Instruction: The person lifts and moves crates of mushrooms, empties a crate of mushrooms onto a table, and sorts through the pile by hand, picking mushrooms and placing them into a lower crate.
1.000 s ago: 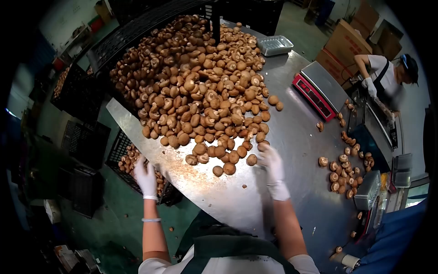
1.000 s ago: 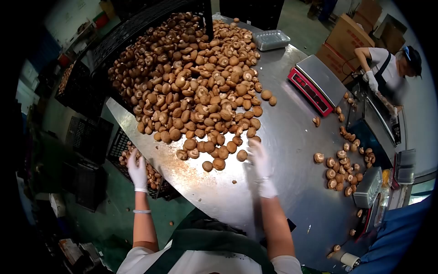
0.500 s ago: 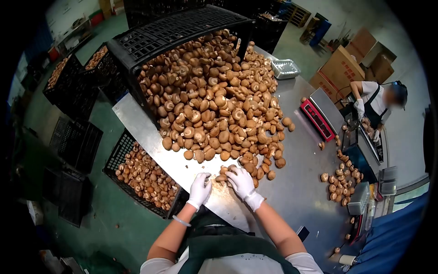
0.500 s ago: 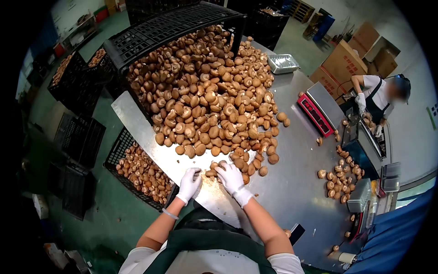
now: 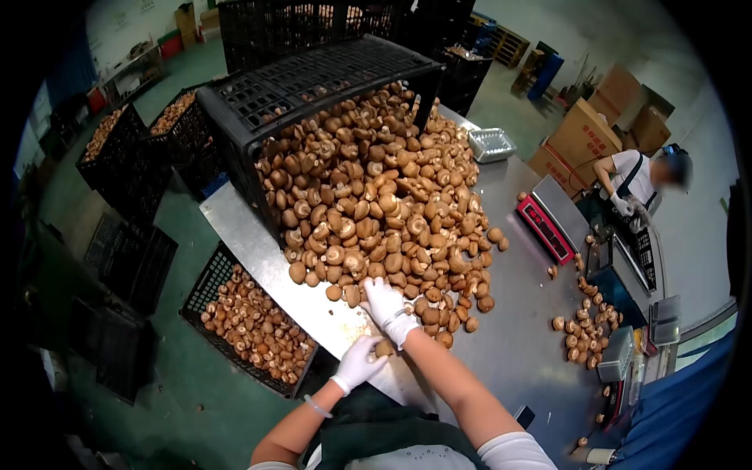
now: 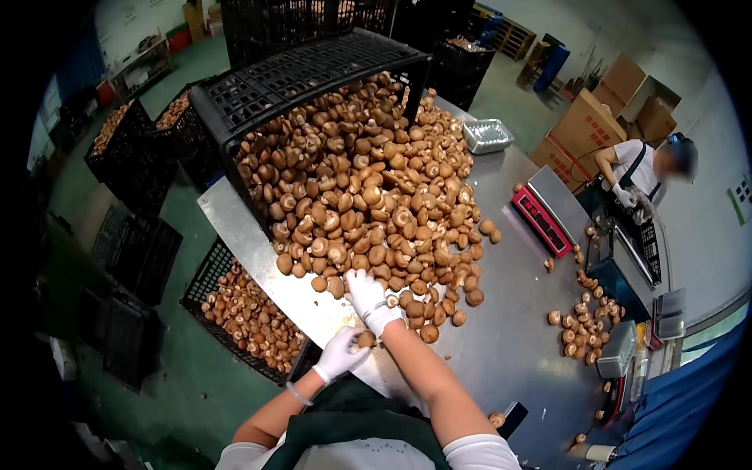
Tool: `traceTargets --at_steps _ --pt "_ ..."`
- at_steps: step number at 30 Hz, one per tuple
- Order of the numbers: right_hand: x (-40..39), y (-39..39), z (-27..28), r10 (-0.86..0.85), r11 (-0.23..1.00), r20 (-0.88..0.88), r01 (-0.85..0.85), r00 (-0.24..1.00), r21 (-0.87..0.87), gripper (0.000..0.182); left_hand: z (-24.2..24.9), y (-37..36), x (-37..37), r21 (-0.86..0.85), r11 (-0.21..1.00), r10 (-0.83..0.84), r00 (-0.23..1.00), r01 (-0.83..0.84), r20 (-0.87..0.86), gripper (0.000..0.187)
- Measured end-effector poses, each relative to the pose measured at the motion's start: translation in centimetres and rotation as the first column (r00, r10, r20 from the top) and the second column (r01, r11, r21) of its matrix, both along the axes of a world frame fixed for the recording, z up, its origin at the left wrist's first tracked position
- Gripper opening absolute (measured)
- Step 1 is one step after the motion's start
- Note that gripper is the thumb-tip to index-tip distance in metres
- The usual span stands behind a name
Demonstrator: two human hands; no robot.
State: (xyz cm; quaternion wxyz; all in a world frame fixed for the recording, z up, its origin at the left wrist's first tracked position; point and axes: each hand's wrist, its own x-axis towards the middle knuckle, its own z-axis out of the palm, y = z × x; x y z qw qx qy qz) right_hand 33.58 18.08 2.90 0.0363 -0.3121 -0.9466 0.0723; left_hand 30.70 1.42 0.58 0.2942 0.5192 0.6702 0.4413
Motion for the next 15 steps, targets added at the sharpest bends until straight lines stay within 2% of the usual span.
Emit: traceTargets --at_steps 1,2,3,5,6,7,8,9,11,12,13,14,15 --pt "0.6 0.1 0.0 0.011 0.999 -0.068 -0.014 0.998 -0.042 0.047 0.3 -1.3 -0.4 -0.144 0.989 0.081 0.962 -0.045 0.26 0.038" --pt "1.7 0.2 0.6 0.028 0.998 -0.098 -0.034 0.995 -0.059 0.048 0.6 -2.5 -1.2 -0.173 0.983 0.144 0.868 -0.068 0.475 0.036" --pt "2.3 0.0 2.1 -0.059 0.979 -0.022 0.054 0.998 -0.196 0.05 1.0 -3.7 -2.2 -0.203 0.975 0.201 0.722 -0.086 0.662 0.033" --pt "5.0 0.3 1.8 -0.088 0.935 -0.322 -0.033 0.943 -0.352 0.053 2.6 -5.9 -5.1 -0.15 0.944 0.3 0.578 -0.294 0.759 0.031" --pt "6.3 0.6 2.2 -0.174 0.829 -0.353 -0.057 0.919 -0.556 0.052 3.6 -6.9 -6.7 -0.196 0.912 0.397 0.658 -0.36 0.641 0.034" --pt "7.7 0.6 3.1 -0.268 0.674 -0.357 -0.09 0.895 -0.733 0.05 4.0 -7.9 -8.2 -0.238 0.871 0.488 0.714 -0.429 0.501 0.037" --pt "9.3 0.5 4.8 -0.524 0.215 -0.232 -0.136 0.819 -0.967 0.046 2.6 -9.0 -9.5 -0.18 0.803 0.589 0.802 -0.568 0.099 0.042" --pt "11.0 0.7 5.5 -0.605 0.042 -0.231 -0.259 0.762 -0.965 0.047 1.2 -9.5 -10.2 -0.065 0.744 0.616 0.721 -0.665 -0.318 0.047" --pt "13.1 0.9 5.7 -0.777 -0.202 -0.236 -0.586 0.584 -0.784 0.048 2.2 -7.6 -11.0 0.0 0.736 0.661 0.719 -0.677 -0.212 0.054" --pt "12.9 1.4 5.4 -0.801 -0.156 -0.236 -0.573 0.55 -0.805 0.048 2.9 -5.7 -10.9 0.053 0.784 0.619 0.773 -0.618 -0.14 0.052" --pt "12.1 2.1 6.2 -0.784 -0.092 -0.244 -0.496 0.57 -0.863 0.045 2.9 -3.5 -10.6 0.059 0.796 0.605 0.789 -0.603 -0.102 0.051" --pt "11.3 2.8 6.9 -0.767 -0.029 -0.244 -0.412 0.594 -0.911 0.042 4.0 -1.2 -10.0 0.119 0.838 0.546 0.816 -0.533 -0.189 0.051" --pt "9.9 3.7 6.6 -0.736 0.116 -0.301 -0.325 0.607 -0.939 0.037 5.3 1.5 -9.5 0.179 0.871 0.484 0.861 -0.458 -0.154 0.051"
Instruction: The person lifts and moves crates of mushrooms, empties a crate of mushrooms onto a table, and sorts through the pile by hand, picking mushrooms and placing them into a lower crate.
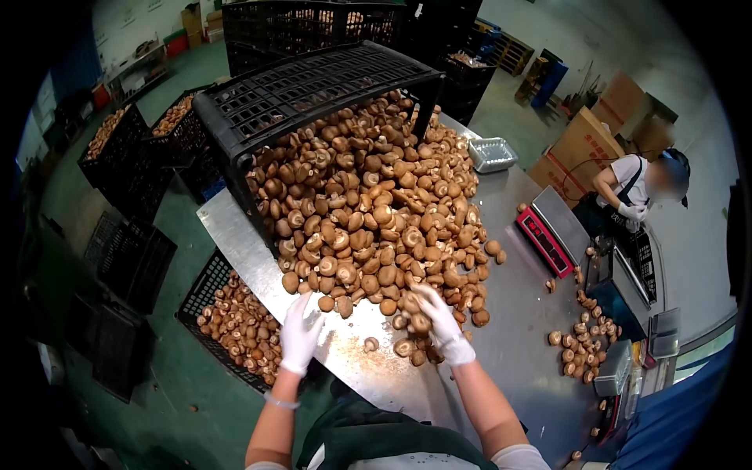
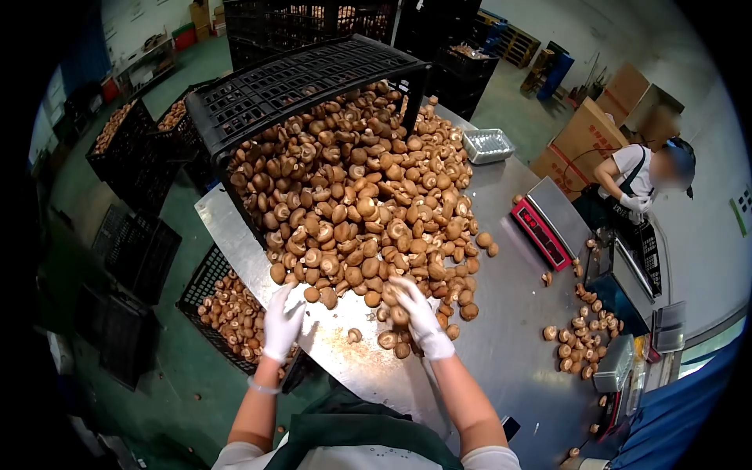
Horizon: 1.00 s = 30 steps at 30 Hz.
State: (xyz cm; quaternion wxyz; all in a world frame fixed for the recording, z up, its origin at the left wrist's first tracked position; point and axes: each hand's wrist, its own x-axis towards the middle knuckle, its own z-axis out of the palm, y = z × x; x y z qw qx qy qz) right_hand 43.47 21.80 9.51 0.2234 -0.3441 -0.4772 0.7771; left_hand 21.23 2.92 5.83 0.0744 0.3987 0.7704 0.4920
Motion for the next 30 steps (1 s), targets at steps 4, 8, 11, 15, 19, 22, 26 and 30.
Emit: traceTargets --at_steps 4,8,11,15,19,22,26,30 --pt "-6.8 3.0 1.9 -0.429 0.144 0.526 -0.519 0.734 0.843 0.027 0.8 8.1 0.5 -0.124 0.992 -0.022 0.969 -0.009 -0.248 0.054" --pt "-10.3 3.1 -0.3 -0.551 0.079 0.73 -0.845 0.405 0.528 0.052 -2.1 10.6 -0.4 -0.175 0.982 -0.094 0.987 0.071 -0.127 0.055" --pt "-8.5 3.4 -1.5 -0.459 0.072 0.717 -0.783 0.524 0.618 0.054 -3.4 9.4 -0.4 0.281 0.948 -0.286 0.798 0.152 0.531 0.048" --pt "-5.5 3.9 -1.5 -0.284 0.219 0.518 -0.472 0.807 0.854 0.055 -1.5 6.6 0.2 0.421 0.905 -0.425 0.202 0.061 0.882 0.053" --pt "-2.7 3.1 -1.2 -0.008 0.803 0.162 -0.09 0.987 0.589 0.049 -0.5 5.7 1.9 0.488 0.871 -0.491 0.047 0.059 0.87 0.057" --pt "-0.9 -1.1 0.1 0.157 0.988 0.01 -0.157 0.988 -0.01 0.043 0.1 5.0 4.7 0.393 0.889 -0.451 0.3 0.236 0.84 0.058" --pt "1.6 -5.9 -4.1 0.287 0.929 -0.043 -0.289 0.957 -0.231 0.065 1.3 3.4 8.9 0.088 0.901 -0.425 0.827 0.424 0.367 0.046" --pt "3.8 -7.8 -6.4 0.032 0.832 -0.356 -0.222 0.934 -0.508 0.069 1.5 2.3 11.3 -0.031 0.914 -0.406 0.91 0.405 -0.086 0.041"
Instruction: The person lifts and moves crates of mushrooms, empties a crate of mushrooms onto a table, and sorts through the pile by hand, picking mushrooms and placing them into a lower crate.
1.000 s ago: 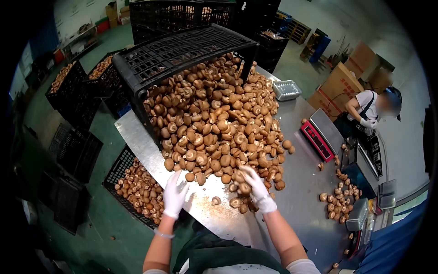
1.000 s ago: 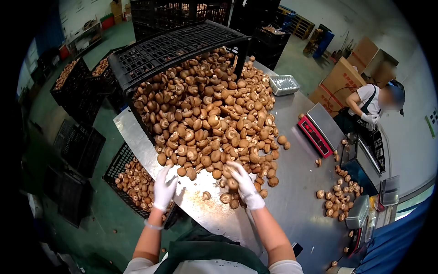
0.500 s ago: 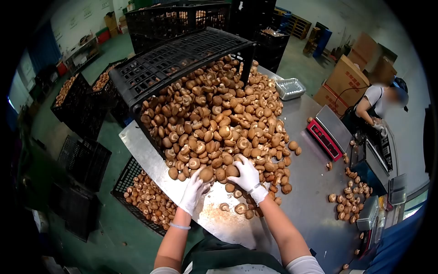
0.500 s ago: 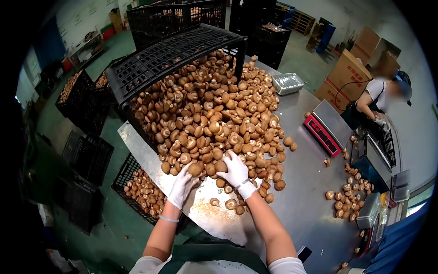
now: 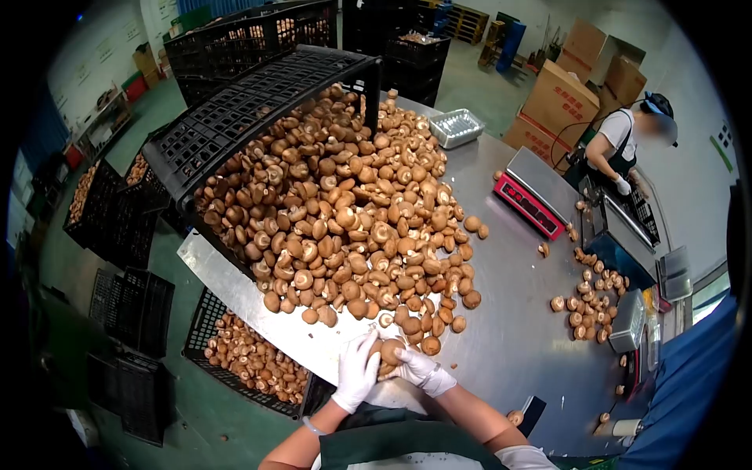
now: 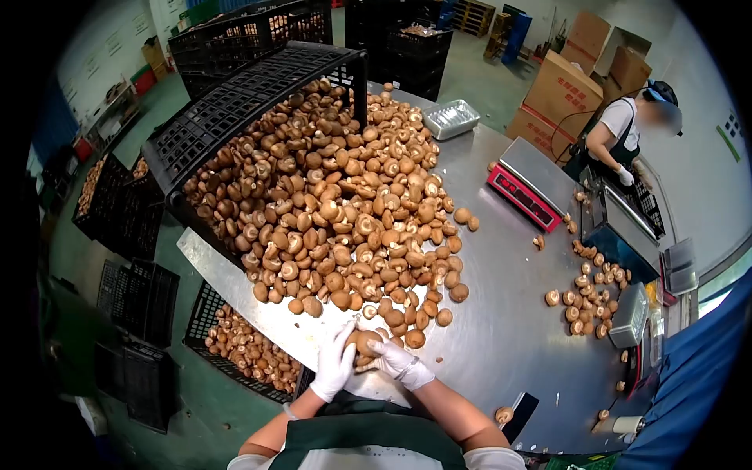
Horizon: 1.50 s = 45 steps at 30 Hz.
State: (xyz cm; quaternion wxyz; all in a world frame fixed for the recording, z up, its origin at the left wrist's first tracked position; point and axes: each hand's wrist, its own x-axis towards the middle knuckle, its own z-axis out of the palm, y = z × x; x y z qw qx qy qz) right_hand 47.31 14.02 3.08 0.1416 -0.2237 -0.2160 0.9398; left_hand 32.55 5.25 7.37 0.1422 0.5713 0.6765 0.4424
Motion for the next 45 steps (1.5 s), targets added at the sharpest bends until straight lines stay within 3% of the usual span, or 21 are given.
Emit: traceTargets --at_steps 4,7,9,11,12,13,14,18,20,22,24,26,30,31,32,34,40,41,42,44,45 --pt "0.9 -0.9 -0.4 -0.167 0.985 0.027 0.167 0.986 -0.039 0.058 -1.3 0.2 1.1 -0.011 0.998 -0.055 0.995 0.056 0.083 0.046" --pt "3.5 -0.3 1.9 -0.293 0.955 -0.033 0.29 0.956 -0.062 0.05 -1.4 -0.3 1.1 -0.034 0.966 -0.221 0.884 0.257 0.413 0.044" --pt "6.2 1.9 1.9 -0.433 0.882 -0.11 0.394 0.895 -0.259 0.035 -3.0 -0.7 -0.7 0.005 0.999 -0.043 0.988 0.043 0.149 0.044" --pt "9.5 5.0 2.4 -0.678 0.717 -0.014 0.657 0.735 -0.235 0.024 -4.6 -1.5 -2.4 -0.02 0.98 0.198 0.977 -0.197 0.075 0.045" --pt "10.7 6.2 4.4 -0.837 0.541 0.098 0.841 0.539 -0.009 0.027 -5.5 -2.0 -3.0 -0.061 0.952 0.302 0.951 -0.298 0.064 0.046" --pt "15.6 9.7 1.1 -0.675 0.682 -0.342 0.73 0.654 0.05 0.038 -7.4 -2.4 -3.7 -0.069 0.947 0.319 0.943 -0.314 0.091 0.045" --pt "19.2 11.9 1.4 -0.886 0.462 -0.024 0.885 0.464 0.054 0.048 -7.5 -2.4 -3.9 -0.095 0.954 0.297 0.864 -0.283 0.406 0.044" --pt "29.5 18.0 0.7 -0.978 -0.015 0.207 0.999 -0.024 0.046 0.09 -7.3 -2.3 -4.8 -0.121 0.963 0.269 0.893 -0.241 0.361 0.037" --pt "27.7 18.5 1.5 -0.974 -0.027 0.223 0.996 -0.045 0.083 0.085 -7.5 -1.6 -5.0 -0.108 0.974 0.213 0.963 -0.197 0.163 0.033" --pt "20.9 16.5 2.3 -0.969 0.242 0.166 0.813 0.18 0.529 0.071 -5.9 0.0 -4.4 -0.085 0.982 0.166 0.986 -0.167 -0.015 0.039" --pt "11.1 14.2 6.0 -0.82 0.512 0.236 0.482 0.522 0.712 0.051 -5.4 1.8 -3.8 -0.147 0.982 0.105 0.989 -0.12 -0.103 0.048" --pt "2.2 12.1 8.4 -0.629 0.568 0.266 0.197 0.731 0.799 0.035 -5.1 3.0 -3.4 -0.293 0.95 0.053 0.983 -0.103 -0.175 0.048" --pt "-8.2 12.7 2.4 -0.57 -0.277 0.173 -0.386 0.803 0.88 0.048 -6.3 3.3 -3.7 -0.275 0.958 0.106 0.993 -0.087 0.055 0.043" --pt "-9.3 12.4 1.3 -0.599 -0.334 0.256 -0.528 0.758 0.781 0.049 -5.1 2.8 -3.7 -0.296 0.955 0.188 0.807 -0.018 0.56 0.04" --pt "-10.0 11.9 0.8 -0.634 -0.377 0.332 -0.654 0.699 0.656 0.05 -4.5 2.3 -3.9 -0.279 0.959 0.239 0.381 0.053 0.893 0.038" --pt "-10.2 10.5 -0.2 -0.708 -0.376 0.192 -0.593 0.68 0.712 0.043 -6.7 0.5 -5.2 -0.022 0.993 0.039 -0.152 0.113 0.988 0.045" --pt "-7.2 8.0 -0.6 -0.599 -0.212 0.193 -0.386 0.777 0.898 0.026 -8.2 -2.2 -6.1 0.032 0.996 0.004 -0.394 0.085 0.919 0.05" --pt "-6.8 8.2 -0.5 -0.534 -0.118 0.156 -0.256 0.831 0.959 0.025 -7.8 -2.4 -6.1 -0.002 0.996 0.037 -0.374 0.095 0.927 0.051" --pt "-6.2 8.4 -0.5 -0.497 0.155 0.257 -0.207 0.829 0.966 0.02 -7.4 -2.6 -6.1 -0.034 0.994 0.068 -0.355 0.1 0.932 0.051" --pt "-4.1 9.3 1.2 -0.382 0.751 0.344 0.071 0.858 0.657 0.017 -7.0 -4.0 -6.7 -0.151 0.984 0.163 -0.149 0.091 0.975 0.052" --pt "-3.7 9.5 1.8 -0.447 0.82 0.239 0.288 0.862 0.494 0.014 -7.4 -4.8 -7.1 -0.145 0.987 0.153 -0.113 0.075 0.982 0.052"
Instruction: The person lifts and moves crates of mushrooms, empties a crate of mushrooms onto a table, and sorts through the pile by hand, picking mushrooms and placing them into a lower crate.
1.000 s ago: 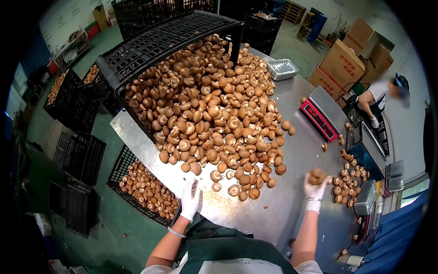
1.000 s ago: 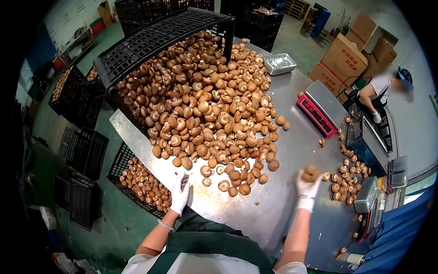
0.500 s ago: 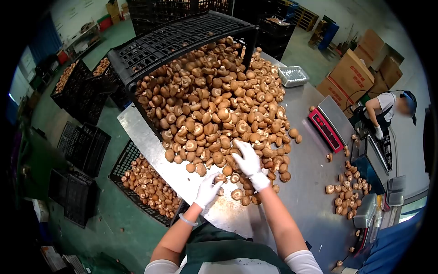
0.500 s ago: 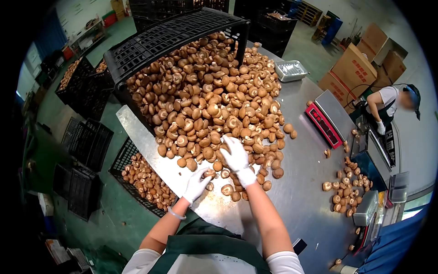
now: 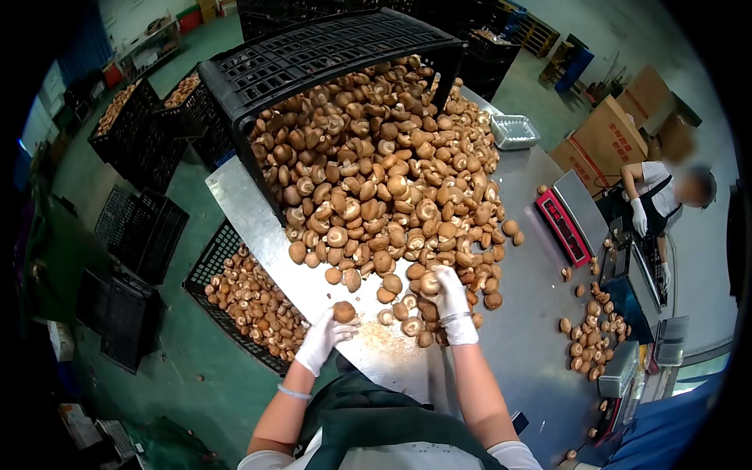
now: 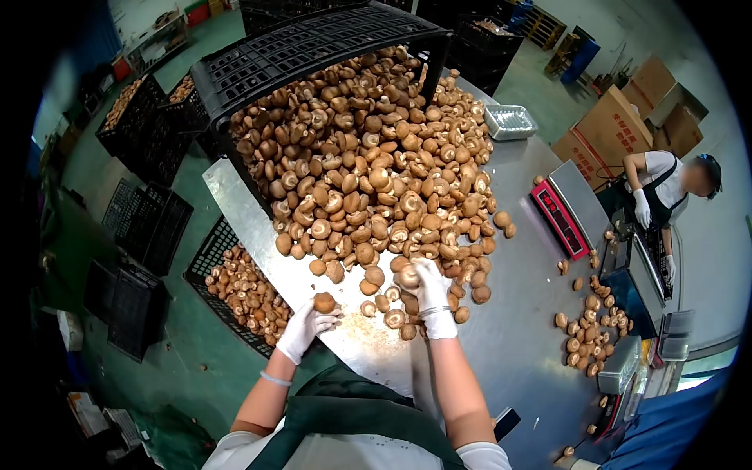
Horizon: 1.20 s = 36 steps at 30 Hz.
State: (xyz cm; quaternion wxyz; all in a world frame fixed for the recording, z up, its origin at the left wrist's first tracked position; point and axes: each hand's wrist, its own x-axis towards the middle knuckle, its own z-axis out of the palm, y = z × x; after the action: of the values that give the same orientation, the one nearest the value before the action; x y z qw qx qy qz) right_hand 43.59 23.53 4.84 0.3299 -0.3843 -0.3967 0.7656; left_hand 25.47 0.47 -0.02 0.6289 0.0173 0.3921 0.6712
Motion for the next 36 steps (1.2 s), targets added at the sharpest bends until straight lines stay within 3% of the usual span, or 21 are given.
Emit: traceTargets --at_steps 1,3,5,6,7,9,10,11,14,17,18,19,20,23,25,27,29,31,33,34,36 --pt "0.1 0.2 0.4 -0.057 0.99 -0.116 0.041 0.992 -0.136 0.015 -0.3 -0.8 -0.4 0.008 1.0 0.005 0.999 -0.005 -0.042 0.052" --pt "-0.6 1.0 -0.1 0.053 0.999 0.028 -0.053 0.998 -0.002 0.014 0.0 -1.5 -1.1 0.056 0.998 0.028 0.998 -0.031 0.054 0.051" --pt "-2.5 1.3 0.1 0.295 0.937 0.266 -0.333 0.917 0.109 0.021 0.8 -1.4 -1.1 0.004 1.0 0.017 0.999 -0.017 -0.027 0.05" --pt "-4.4 0.9 0.0 0.138 0.816 0.438 -0.352 0.888 0.458 0.025 0.9 -1.1 -1.1 0.004 1.0 0.02 0.999 -0.02 -0.032 0.05" --pt "-6.1 0.1 -0.1 -0.074 0.564 0.527 -0.4 0.847 0.722 0.03 0.9 -1.0 -1.0 -0.007 1.0 0.01 0.997 -0.01 -0.082 0.048" --pt "-8.6 -0.6 -0.4 -0.351 0.241 0.725 -0.69 0.593 0.682 0.042 1.0 -0.9 -0.7 -0.022 1.0 0.0 0.991 -0.003 -0.131 0.046" --pt "-9.5 -0.7 -0.3 -0.361 0.215 0.813 -0.808 0.457 0.549 0.047 1.2 -0.8 -0.6 -0.019 0.999 0.037 0.991 -0.04 -0.132 0.045" --pt "-10.0 -0.5 -0.2 -0.34 0.218 0.835 -0.828 0.433 0.517 0.035 1.5 -0.7 -0.6 -0.016 0.997 0.073 0.988 -0.075 -0.133 0.043" --pt "-8.5 1.2 -0.4 -0.17 0.335 0.803 -0.733 0.571 0.592 0.019 2.5 -2.6 -2.5 -0.05 0.967 0.234 0.949 -0.25 -0.211 0.043" --pt "-5.7 1.9 -1.1 -0.095 0.37 0.786 -0.712 0.611 0.597 0.033 1.0 -6.1 -6.8 -0.085 0.936 0.301 0.9 -0.343 -0.316 0.036" --pt "-5.6 1.7 -1.3 -0.097 0.371 0.786 -0.71 0.611 0.598 0.033 0.2 -6.9 -7.6 -0.216 0.882 0.032 0.509 -0.42 -0.86 0.033" --pt "-5.8 1.1 -0.6 -0.112 0.379 0.785 -0.705 0.609 0.6 0.038 -0.2 -7.2 -8.0 -0.243 0.797 -0.352 -0.097 -0.553 -0.931 0.031" --pt "-6.0 0.3 0.1 -0.124 0.388 0.787 -0.701 0.604 0.598 0.044 2.9 -5.5 -7.0 -0.045 0.819 -0.321 -0.392 -0.572 -0.862 0.033" --pt "-8.0 -2.3 0.9 -0.23 0.118 0.848 -0.852 0.477 0.511 0.056 3.0 -1.0 -4.8 0.022 0.918 -0.066 -0.208 -0.397 -0.976 0.038" --pt "-9.2 -2.7 -0.8 -0.196 0.106 0.911 -0.916 0.362 0.386 0.05 4.9 2.9 -2.8 -0.071 0.973 -0.137 -0.302 -0.219 -0.943 0.041" --pt "-8.7 -2.3 -0.3 -0.168 0.163 0.878 -0.866 0.448 0.473 0.047 4.5 5.6 -2.0 -0.111 0.993 -0.118 -0.399 -0.043 -0.909 0.043" --pt "-6.6 -0.2 0.0 0.144 0.355 0.755 -0.745 0.64 0.564 0.04 2.2 6.6 -2.1 -0.146 0.988 -0.154 -0.391 -0.052 -0.907 0.045" --pt "-4.1 0.8 2.8 0.438 0.749 0.35 -0.552 0.828 0.367 0.035 1.2 6.7 -1.7 -0.182 0.982 -0.189 -0.384 -0.054 -0.904 0.046" --pt "-0.9 2.2 4.4 0.401 0.904 0.205 -0.422 0.893 0.073 0.03 0.8 5.9 -1.3 0.038 0.993 0.025 -0.117 -0.114 -0.993 0.051" --pt "-0.5 1.7 5.1 0.328 0.932 0.093 -0.338 0.94 0.132 0.03 0.8 5.6 -1.0 0.117 0.985 0.117 -0.012 -0.128 -0.993 0.052" --pt "-0.3 1.6 4.6 0.377 0.837 0.389 -0.489 0.841 0.246 0.026 1.3 4.8 0.2 0.151 0.973 0.216 0.452 -0.176 -0.866 0.047"
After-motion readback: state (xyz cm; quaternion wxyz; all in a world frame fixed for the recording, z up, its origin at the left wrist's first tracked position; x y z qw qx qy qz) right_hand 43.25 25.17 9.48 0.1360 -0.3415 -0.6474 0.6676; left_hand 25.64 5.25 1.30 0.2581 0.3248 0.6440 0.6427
